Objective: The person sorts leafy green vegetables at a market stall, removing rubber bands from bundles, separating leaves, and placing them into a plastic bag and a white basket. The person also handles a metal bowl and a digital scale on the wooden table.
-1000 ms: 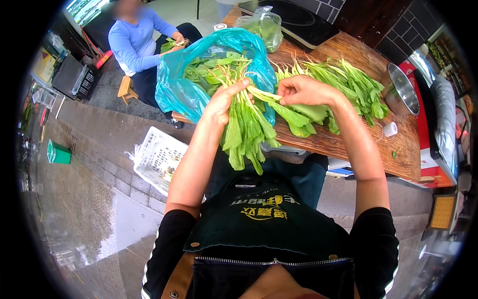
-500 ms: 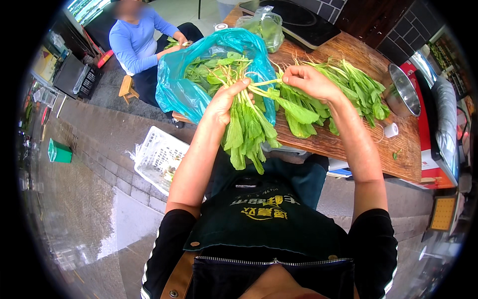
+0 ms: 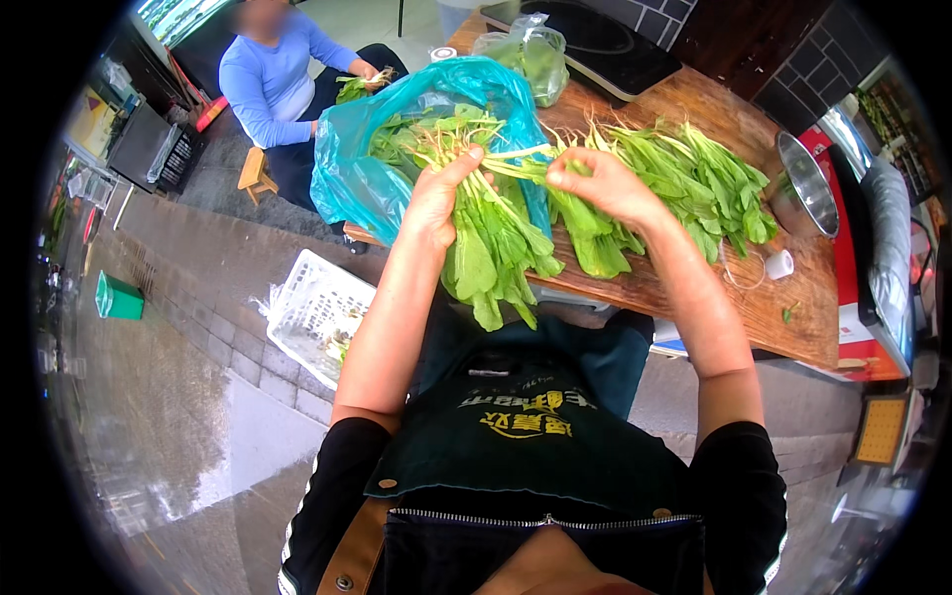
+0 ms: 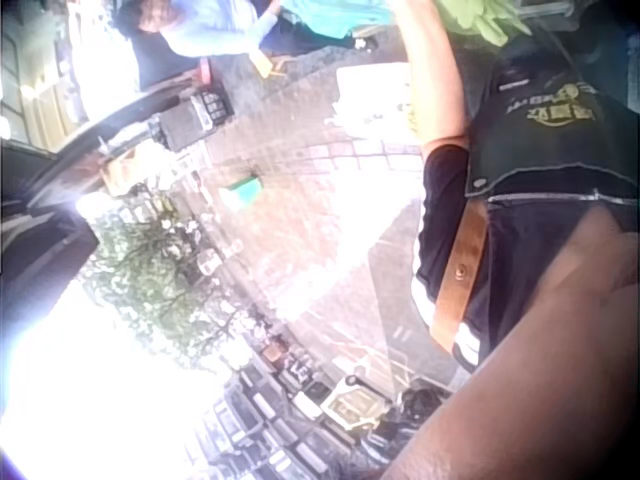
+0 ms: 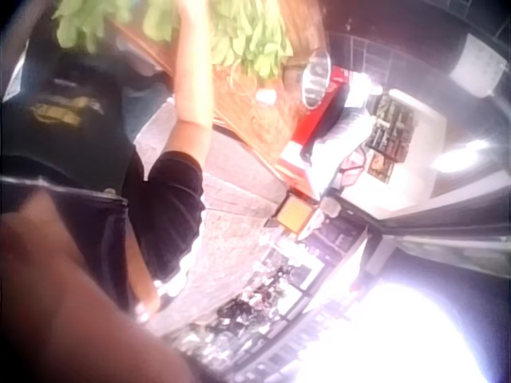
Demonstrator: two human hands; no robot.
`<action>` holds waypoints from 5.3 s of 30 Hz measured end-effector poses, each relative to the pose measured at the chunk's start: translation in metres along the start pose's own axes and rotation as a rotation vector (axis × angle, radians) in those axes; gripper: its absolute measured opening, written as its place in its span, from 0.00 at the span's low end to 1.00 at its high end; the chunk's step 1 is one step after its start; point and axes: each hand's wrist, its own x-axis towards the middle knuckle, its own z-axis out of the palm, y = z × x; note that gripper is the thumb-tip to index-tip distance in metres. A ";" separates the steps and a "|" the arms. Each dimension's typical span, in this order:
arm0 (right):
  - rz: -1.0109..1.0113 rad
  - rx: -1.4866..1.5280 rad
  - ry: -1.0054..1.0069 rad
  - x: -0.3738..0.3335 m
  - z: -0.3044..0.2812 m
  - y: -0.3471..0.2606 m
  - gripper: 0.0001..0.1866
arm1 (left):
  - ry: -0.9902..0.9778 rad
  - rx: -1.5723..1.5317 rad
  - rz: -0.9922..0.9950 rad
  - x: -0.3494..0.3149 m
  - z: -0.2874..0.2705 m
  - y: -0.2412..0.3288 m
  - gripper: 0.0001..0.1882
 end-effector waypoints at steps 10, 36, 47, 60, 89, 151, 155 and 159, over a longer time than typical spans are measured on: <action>-0.126 -0.272 0.113 -0.010 0.028 -0.003 0.10 | 0.018 -0.081 -0.097 0.002 -0.001 -0.010 0.15; 0.021 -1.376 1.050 -0.100 -0.322 -0.010 0.16 | 0.111 -0.138 0.058 0.051 -0.046 0.057 0.16; 0.292 -1.212 -0.127 0.032 -0.042 0.016 0.20 | -0.009 -0.084 0.297 0.000 -0.014 0.100 0.23; 0.099 0.280 -0.217 0.004 -0.087 -0.006 0.08 | -0.106 -0.052 -0.140 0.009 0.008 0.019 0.19; 0.330 -0.761 -0.008 0.030 -0.042 0.043 0.20 | -0.248 -0.193 -0.168 -0.018 -0.007 0.015 0.10; -0.505 -0.998 -0.042 0.017 -0.005 -0.070 0.08 | -0.201 -0.047 -0.229 -0.009 0.006 0.006 0.17; -0.630 -1.077 -0.062 0.029 -0.011 -0.078 0.07 | -0.222 -0.055 -0.254 -0.022 0.010 0.017 0.16; -0.648 -1.038 -0.127 0.033 -0.013 -0.095 0.08 | -0.187 -0.006 -0.222 -0.033 0.004 0.026 0.16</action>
